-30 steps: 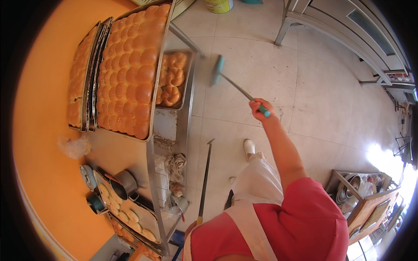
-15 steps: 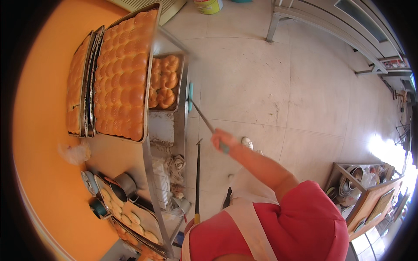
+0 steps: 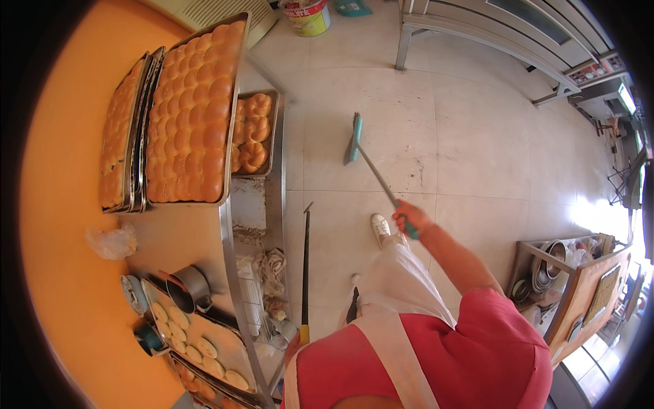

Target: The person sweeps the bakery kitchen floor using a broom, pushing debris along the floor tiles and collected it with a dustpan.

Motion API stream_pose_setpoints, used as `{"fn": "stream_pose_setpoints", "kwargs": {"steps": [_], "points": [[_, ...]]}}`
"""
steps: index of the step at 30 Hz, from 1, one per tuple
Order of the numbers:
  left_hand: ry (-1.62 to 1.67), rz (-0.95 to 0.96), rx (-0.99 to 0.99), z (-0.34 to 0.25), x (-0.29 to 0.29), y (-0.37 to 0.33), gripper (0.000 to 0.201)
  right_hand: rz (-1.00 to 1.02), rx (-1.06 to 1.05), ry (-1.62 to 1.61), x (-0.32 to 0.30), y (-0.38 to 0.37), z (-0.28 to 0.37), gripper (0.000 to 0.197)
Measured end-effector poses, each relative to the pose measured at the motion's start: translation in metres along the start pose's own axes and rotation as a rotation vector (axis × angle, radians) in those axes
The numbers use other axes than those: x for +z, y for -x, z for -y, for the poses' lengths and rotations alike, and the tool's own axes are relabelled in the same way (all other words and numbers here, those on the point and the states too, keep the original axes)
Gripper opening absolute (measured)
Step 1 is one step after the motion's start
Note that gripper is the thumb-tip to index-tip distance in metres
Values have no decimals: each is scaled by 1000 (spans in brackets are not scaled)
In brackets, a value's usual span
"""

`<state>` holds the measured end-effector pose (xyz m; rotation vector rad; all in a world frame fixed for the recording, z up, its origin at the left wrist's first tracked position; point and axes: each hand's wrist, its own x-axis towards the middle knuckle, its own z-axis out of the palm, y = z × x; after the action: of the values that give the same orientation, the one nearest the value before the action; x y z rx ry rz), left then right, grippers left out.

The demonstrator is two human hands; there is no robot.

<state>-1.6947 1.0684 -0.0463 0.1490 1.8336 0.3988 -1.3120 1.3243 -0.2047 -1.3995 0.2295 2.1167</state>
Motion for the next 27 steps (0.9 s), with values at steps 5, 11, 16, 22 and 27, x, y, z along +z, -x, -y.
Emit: {"fn": "stream_pose_setpoints", "kwargs": {"steps": [5,11,16,22,27], "points": [[-40,42,68,29,-27,0,42,30,88,71,38,33,-125,67],[-92,76,143,73,-64,13,42,172,274,-403,6,25,-130,11],[-267,103,276,99,-80,22,42,-5,97,-354,-11,36,-131,11],[-116,170,146,114,-93,12,40,-139,-355,422,-43,74,-218,47],[-21,358,214,131,-104,4,36,-301,-307,932,-179,183,-364,62]]}}
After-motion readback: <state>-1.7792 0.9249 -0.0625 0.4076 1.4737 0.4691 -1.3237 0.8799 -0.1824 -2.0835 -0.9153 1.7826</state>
